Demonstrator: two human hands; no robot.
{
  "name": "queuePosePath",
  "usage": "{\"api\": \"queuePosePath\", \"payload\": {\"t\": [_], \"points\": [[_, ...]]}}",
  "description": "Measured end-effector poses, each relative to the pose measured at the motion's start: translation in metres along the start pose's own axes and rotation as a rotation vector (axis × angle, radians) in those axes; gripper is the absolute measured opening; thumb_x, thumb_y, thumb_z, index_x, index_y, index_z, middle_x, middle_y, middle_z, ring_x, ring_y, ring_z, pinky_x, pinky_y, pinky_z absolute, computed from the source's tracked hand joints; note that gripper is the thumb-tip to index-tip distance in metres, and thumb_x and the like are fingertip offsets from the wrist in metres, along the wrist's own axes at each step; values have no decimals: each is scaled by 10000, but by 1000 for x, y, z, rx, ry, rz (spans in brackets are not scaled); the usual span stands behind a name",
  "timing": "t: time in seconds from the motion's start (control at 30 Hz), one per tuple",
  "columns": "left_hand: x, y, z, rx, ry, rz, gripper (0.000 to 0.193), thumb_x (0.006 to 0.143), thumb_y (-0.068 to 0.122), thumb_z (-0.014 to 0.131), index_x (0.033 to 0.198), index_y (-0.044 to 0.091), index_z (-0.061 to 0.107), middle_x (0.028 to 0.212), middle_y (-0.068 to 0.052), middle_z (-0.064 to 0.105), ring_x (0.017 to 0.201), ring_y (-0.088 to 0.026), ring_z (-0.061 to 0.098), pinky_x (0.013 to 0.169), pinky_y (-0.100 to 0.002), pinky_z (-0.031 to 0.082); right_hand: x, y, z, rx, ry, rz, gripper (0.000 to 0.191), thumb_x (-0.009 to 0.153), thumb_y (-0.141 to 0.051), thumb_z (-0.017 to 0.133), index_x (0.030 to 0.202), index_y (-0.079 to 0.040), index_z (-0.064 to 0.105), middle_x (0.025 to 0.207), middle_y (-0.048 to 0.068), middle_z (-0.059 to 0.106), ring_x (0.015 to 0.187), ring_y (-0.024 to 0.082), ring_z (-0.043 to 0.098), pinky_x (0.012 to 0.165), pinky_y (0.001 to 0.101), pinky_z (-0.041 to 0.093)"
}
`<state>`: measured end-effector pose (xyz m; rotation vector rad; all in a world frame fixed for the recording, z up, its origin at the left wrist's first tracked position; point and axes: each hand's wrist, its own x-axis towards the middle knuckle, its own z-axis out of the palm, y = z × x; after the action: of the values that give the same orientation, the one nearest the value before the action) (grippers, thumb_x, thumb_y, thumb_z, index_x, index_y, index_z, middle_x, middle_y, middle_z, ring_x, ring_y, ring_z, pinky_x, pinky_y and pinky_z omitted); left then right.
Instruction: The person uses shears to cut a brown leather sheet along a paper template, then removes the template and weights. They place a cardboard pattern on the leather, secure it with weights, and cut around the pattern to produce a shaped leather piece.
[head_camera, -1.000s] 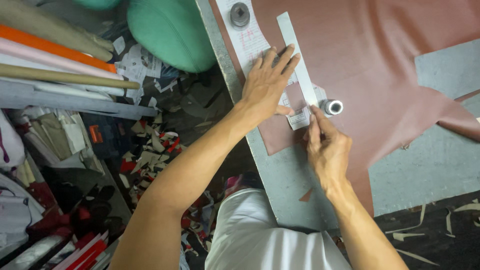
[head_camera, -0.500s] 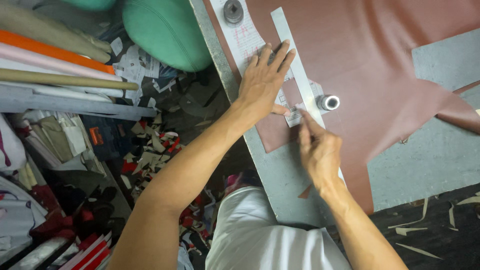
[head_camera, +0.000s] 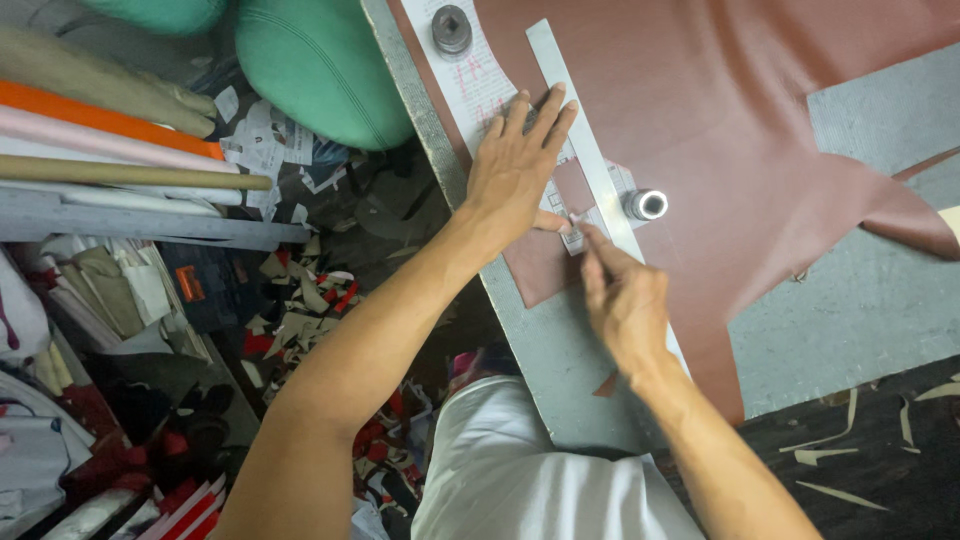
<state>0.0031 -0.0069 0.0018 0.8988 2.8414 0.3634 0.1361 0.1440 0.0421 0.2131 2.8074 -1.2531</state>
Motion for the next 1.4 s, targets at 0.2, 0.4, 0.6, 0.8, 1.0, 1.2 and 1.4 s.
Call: {"api": "queuePosePath", "payload": {"t": [0.2, 0.4, 0.6, 0.8, 1.0, 1.2, 1.4], "points": [[2, 3, 0, 12, -45, -27, 1485, 342, 636, 955, 1517, -6, 313, 1594, -187, 276, 1389, -466, 355, 1115, -528, 364, 1, -7, -2, 52, 37, 97, 361, 1012, -86, 592, 1365, -107, 667, 645, 170, 624, 517, 122, 515, 520, 335, 457], [0, 2, -1, 16, -29, -5, 1431, 394, 600, 960, 1529, -2, 328, 1600, -178, 296, 1398, -460, 364, 1100, -529, 382, 2, -11, -6, -11, 48, 75, 353, 998, -71, 629, 1343, -96, 698, 668, 183, 565, 502, 164, 487, 524, 345, 442], [-1, 2, -5, -14, -10, 6, 1396, 410, 598, 962, 1518, -4, 362, 1585, -179, 332, 1375, -438, 379, 1080, -513, 387, -62, 30, -48, 51, 210, -136, 320, 948, 88, 543, 1202, -3, 715, 902, 122, 647, 773, 166, 607, 718, 287, 486], [10, -11, -19, -152, -182, -44, 1381, 455, 695, 919, 1571, 153, 312, 1605, -117, 335, 1323, -370, 431, 1107, -512, 392, -206, 128, -71, 57, 532, 201, 137, 1046, 16, 590, 1138, 35, 691, 994, 119, 665, 726, 141, 629, 639, 241, 469], [4, -20, -23, -329, -33, 2, 1410, 484, 661, 947, 1610, 215, 225, 1638, -192, 249, 1369, -421, 424, 1146, -530, 371, -300, 241, -49, 178, 469, 692, 185, 1003, -92, 670, 1127, 36, 721, 915, 122, 718, 715, 131, 650, 652, 250, 506], [2, -18, -24, -438, -41, -163, 1301, 603, 646, 925, 1616, 265, 201, 1679, -170, 141, 1508, -402, 239, 1197, -575, 261, -323, 264, -25, 242, 426, 834, 192, 926, -56, 783, 1061, 78, 757, 779, 159, 715, 680, 135, 643, 646, 255, 501], [-20, -26, -38, -785, 299, -101, 989, 930, 453, 814, 1656, 136, 222, 1734, -201, 123, 1597, -411, 209, 1244, -524, 345, -282, 242, -68, 270, 248, 582, 286, 898, -62, 771, 1156, 49, 719, 837, 137, 696, 719, 131, 628, 662, 270, 498]]}}
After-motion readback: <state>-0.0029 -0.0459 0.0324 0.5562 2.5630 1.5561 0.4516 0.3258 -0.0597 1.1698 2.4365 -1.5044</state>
